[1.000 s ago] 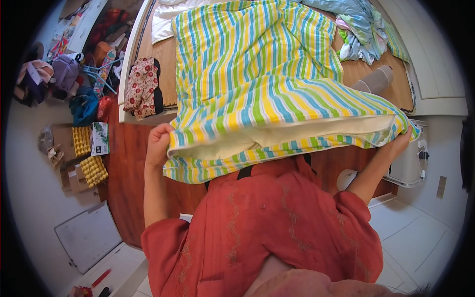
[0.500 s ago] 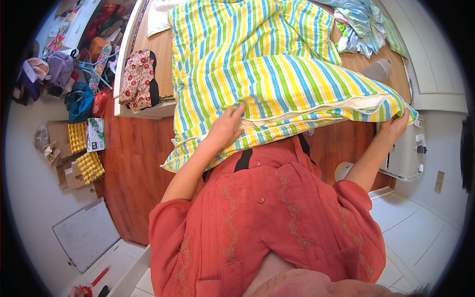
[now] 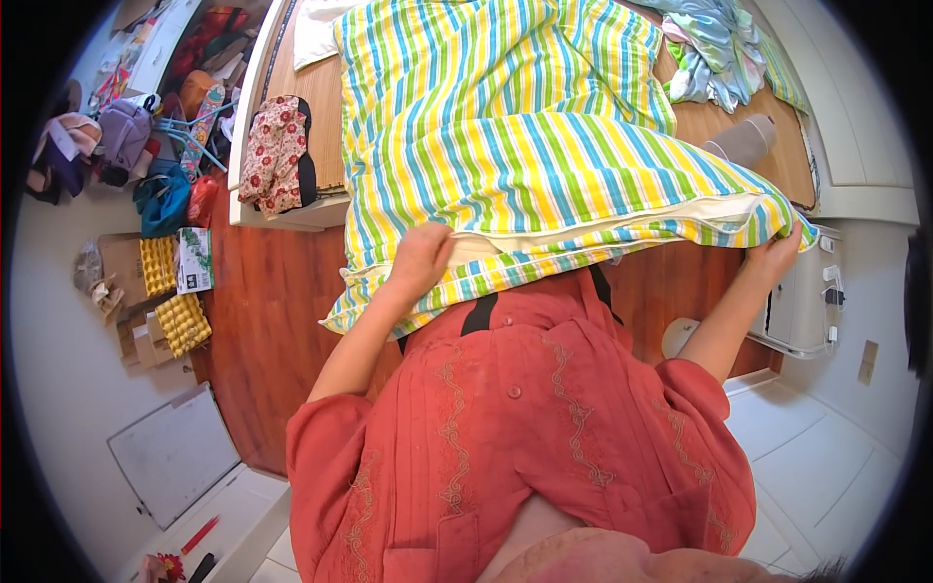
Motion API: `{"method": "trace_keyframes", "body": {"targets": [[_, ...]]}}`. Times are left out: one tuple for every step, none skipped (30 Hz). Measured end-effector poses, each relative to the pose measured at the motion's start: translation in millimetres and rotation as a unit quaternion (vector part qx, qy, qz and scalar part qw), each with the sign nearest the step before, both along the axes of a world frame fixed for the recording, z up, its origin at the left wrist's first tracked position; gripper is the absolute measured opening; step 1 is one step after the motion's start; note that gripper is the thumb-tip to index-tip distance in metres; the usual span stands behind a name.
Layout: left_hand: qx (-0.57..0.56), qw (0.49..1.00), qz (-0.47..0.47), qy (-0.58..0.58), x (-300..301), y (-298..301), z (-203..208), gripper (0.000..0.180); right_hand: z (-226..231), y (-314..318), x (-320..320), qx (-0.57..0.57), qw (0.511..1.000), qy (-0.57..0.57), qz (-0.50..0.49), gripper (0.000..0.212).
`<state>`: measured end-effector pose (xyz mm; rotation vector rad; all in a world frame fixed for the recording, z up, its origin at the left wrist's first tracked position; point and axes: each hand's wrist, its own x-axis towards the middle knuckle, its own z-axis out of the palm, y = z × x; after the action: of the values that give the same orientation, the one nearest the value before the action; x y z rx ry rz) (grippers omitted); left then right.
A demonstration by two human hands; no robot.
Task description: The person folds a green and yellow striped garment and a white garment on a wooden surface.
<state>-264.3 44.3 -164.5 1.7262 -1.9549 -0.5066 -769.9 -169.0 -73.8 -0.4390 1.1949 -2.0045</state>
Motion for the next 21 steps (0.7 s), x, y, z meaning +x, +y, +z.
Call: {"method": "trace_keyframes", "body": {"targets": [[-0.074,0.994,0.049,0.07,2.0,-1.5,15.6,0.008,-2.1,-3.3,-8.8,0.001,1.0,-0.001,0.001,0.042],[-0.147,0.974,0.097,0.141,3.3,-3.9,35.5,0.006,-0.4,-6.7,-18.6,0.012,1.0,0.004,0.006,0.04],[-0.117,0.951,0.12,0.258,1.1,-7.1,68.2,0.004,0.6,-5.4,-26.9,0.023,1.0,0.01,0.006,0.038],[-0.097,0.949,0.109,0.28,2.6,-4.0,99.7,0.005,3.0,3.4,-25.5,0.036,0.992,0.123,0.019,0.039],[-0.075,0.946,0.102,0.298,4.3,4.8,120.2,0.007,5.8,11.4,-23.7,0.045,0.972,0.229,0.024,0.04],[0.0,0.945,0.079,0.317,4.9,16.1,122.2,0.008,19.0,13.5,-8.3,0.068,0.987,0.145,0.027,0.041],[0.071,0.938,0.051,0.335,6.1,21.0,121.8,0.009,27.6,12.5,1.3,0.087,0.994,0.058,0.027,0.043],[0.123,0.952,0.007,0.28,5.0,20.7,114.4,0.013,19.7,6.4,-6.8,0.101,0.993,0.049,0.019,0.045],[0.144,0.969,-0.007,0.201,1.2,23.3,113.4,0.03,16.4,4.0,-7.2,0.098,0.994,0.048,0.022,0.045],[0.106,0.977,-0.036,0.181,4.8,30.2,100.0,0.039,13.9,2.9,-8.4,0.092,0.994,0.056,0.017,0.045],[0.068,0.982,-0.066,0.162,12.2,40.5,78.1,0.049,10.3,3.5,-10.9,0.088,0.994,0.067,0.011,0.046],[0.07,0.982,-0.065,0.165,20.4,51.9,64.7,0.049,3.4,2.9,-17.3,0.086,0.995,0.046,0.0,0.046],[0.103,0.986,-0.049,0.122,29.4,65.4,55.3,0.051,-13.8,3.3,-36.7,0.089,0.995,0.049,0.002,0.046],[0.134,0.987,-0.034,0.078,34.2,75.2,47.5,0.053,-38.3,3.8,-66.7,0.095,0.976,0.193,0.04,0.045],[0.134,0.988,-0.028,0.075,34.4,83.6,41.6,0.053,-36.1,2.3,-58.8,0.116,0.986,0.109,0.046,0.045],[0.151,0.987,-0.007,0.06,35.7,89.9,37.1,0.051,-32.4,1.7,-51.8,0.134,0.99,0.023,0.042,0.045],[0.162,0.986,0.011,0.046,36.5,92.2,32.6,0.049,-45.9,4.8,-53.5,0.16,0.976,0.061,0.134,0.046],[0.159,0.986,0.021,0.045,36.4,95.0,29.2,0.04,-62.3,12.1,-54.0,0.183,0.952,0.1,0.224,0.047],[0.153,0.987,0.023,0.043,42.3,95.5,20.8,0.04,-67.2,22.6,-39.5,0.272,0.907,0.112,0.303,0.041],[0.151,0.987,0.042,0.015,54.8,96.4,9.5,0.037,-74.9,27.5,-44.0,0.379,0.832,0.143,0.379,0.04],[0.148,0.987,0.063,-0.011,69.0,96.3,-0.7,0.035,-86.7,29.3,-40.5,0.372,0.822,0.121,0.414,0.04]]}}
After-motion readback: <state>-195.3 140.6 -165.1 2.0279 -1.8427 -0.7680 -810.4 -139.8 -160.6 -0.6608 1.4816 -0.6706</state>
